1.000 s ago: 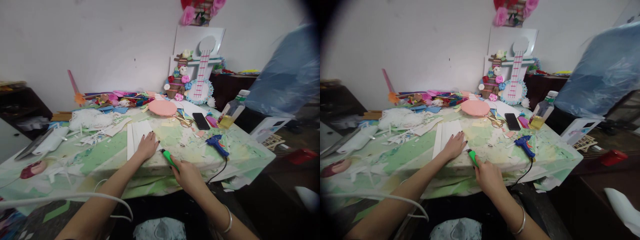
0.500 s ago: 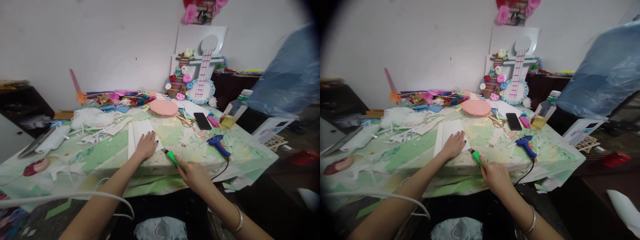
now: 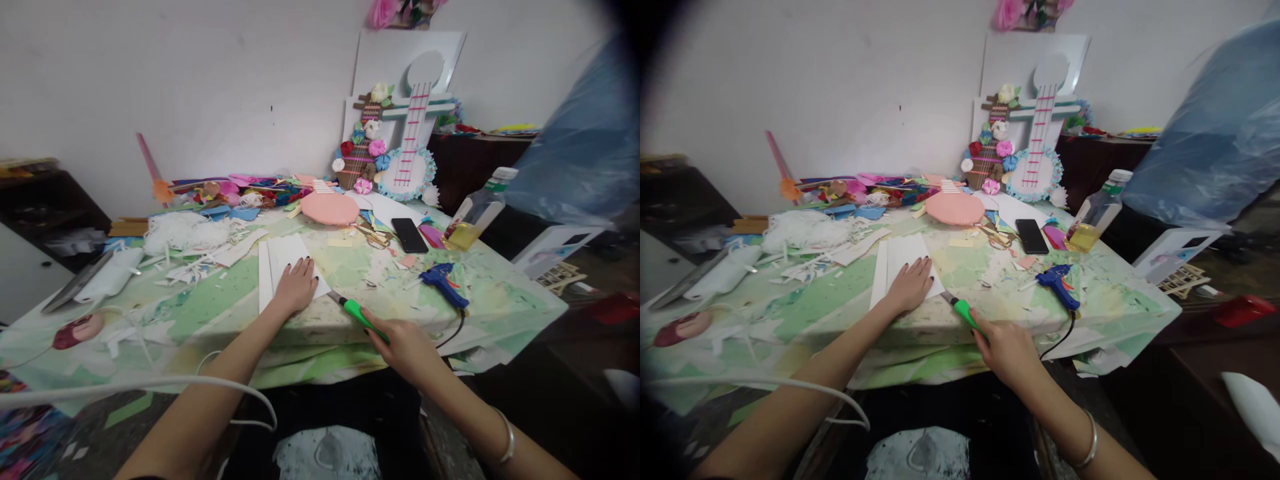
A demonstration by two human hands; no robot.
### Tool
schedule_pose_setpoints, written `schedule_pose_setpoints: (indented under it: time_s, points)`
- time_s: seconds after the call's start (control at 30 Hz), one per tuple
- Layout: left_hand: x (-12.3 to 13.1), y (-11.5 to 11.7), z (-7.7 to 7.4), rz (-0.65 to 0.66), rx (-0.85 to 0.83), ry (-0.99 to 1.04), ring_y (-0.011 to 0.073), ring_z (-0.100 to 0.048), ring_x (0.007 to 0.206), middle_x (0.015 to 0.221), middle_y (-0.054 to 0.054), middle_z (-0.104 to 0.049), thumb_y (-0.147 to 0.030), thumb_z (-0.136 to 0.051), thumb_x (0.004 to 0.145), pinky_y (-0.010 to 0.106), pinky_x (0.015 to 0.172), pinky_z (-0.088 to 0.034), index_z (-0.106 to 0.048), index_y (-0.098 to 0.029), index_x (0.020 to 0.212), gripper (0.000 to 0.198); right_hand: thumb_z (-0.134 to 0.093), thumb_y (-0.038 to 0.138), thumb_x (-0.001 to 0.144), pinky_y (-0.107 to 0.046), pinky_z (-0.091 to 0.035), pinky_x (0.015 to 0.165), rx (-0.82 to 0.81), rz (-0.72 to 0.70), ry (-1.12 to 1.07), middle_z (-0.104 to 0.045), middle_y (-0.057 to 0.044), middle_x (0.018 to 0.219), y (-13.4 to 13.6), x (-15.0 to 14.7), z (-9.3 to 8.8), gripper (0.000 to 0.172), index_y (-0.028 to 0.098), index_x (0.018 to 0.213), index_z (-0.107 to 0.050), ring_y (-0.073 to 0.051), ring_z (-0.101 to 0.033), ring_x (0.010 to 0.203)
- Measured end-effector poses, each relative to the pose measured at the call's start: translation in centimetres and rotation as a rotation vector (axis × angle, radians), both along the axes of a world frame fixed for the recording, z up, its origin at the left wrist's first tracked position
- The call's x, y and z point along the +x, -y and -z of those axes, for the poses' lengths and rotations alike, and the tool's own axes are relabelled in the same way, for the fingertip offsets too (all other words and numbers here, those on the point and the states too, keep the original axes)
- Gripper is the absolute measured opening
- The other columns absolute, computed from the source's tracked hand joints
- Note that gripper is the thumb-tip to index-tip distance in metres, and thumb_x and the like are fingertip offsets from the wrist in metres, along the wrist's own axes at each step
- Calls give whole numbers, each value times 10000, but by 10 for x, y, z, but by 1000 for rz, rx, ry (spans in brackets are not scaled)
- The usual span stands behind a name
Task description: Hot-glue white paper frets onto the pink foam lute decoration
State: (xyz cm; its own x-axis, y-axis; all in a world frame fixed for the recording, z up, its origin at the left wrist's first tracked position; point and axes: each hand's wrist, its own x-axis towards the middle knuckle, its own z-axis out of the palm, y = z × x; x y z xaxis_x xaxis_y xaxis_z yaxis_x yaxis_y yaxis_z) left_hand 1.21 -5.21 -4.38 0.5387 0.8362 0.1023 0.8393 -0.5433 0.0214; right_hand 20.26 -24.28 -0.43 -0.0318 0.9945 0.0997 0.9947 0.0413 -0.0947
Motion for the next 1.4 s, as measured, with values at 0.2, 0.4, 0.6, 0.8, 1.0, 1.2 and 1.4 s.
schedule_pose_setpoints:
  time_s: [0.2, 0.4, 0.6, 0.8, 1.0, 1.2, 1.4]
  points:
    - [0, 2, -3, -2, -2, -1, 223, -186, 1395, 1516, 81, -221, -337, -185, 930, 447, 1119, -181, -228, -91, 1443, 571, -418, 318, 906, -250, -423, 599, 8, -5, -23, -729, -81, 837, 3, 4, 1, 431, 286, 1331, -485, -205, -678, 722]
    - [0, 0, -2, -2, -11, -3, 223, -182, 1396, 1519, 78, -206, -343, -184, 924, 447, 1124, -172, -217, -77, 1445, 586, -431, 334, 899, -249, -422, 609, -31, 15, -43, -731, -88, 848, 2, 3, -5, 427, 297, 1320, -497, -215, -686, 749]
    - [1, 1, -3, -1, -17, 12, 231, -193, 1393, 1515, 80, -221, -350, -190, 931, 459, 1124, -174, -240, -75, 1437, 578, -437, 337, 901, -245, -395, 570, -8, 15, -21, -726, -63, 773, 0, -7, -5, 427, 326, 1325, -483, -208, -677, 689]
    - [0, 0, -1, -2, 4, 66, 236, -233, 1380, 1495, 86, -281, -324, -175, 950, 458, 1113, -205, -285, -91, 1419, 535, -431, 353, 904, -253, -396, 539, 10, 53, -5, -718, -44, 757, 10, -6, -2, 422, 362, 1324, -471, -220, -675, 667]
    - [-1, -9, 3, -2, -10, 100, 242, -267, 1366, 1480, 94, -320, -223, -226, 942, 455, 1093, -243, -321, -116, 1395, 475, -422, 336, 912, -263, -437, 561, 31, 46, 5, -706, -47, 789, 15, -16, 10, 449, 339, 1361, -428, -217, -672, 678]
    - [-1, -9, 4, 5, -6, 102, 243, -265, 1366, 1479, 97, -319, -280, -212, 955, 465, 1091, -238, -320, -116, 1393, 480, -408, 343, 917, -270, -455, 578, 8, 113, -1, -694, -56, 776, 8, -32, 13, 458, 335, 1375, -407, -218, -670, 685]
    - [0, -3, 2, 0, 20, 77, 244, -259, 1368, 1483, 102, -310, -356, -184, 957, 460, 1095, -226, -308, -106, 1404, 527, -383, 354, 922, -283, -456, 577, -48, 156, -8, -686, -67, 742, -1, -50, 1, 453, 324, 1373, -412, -225, -663, 647]
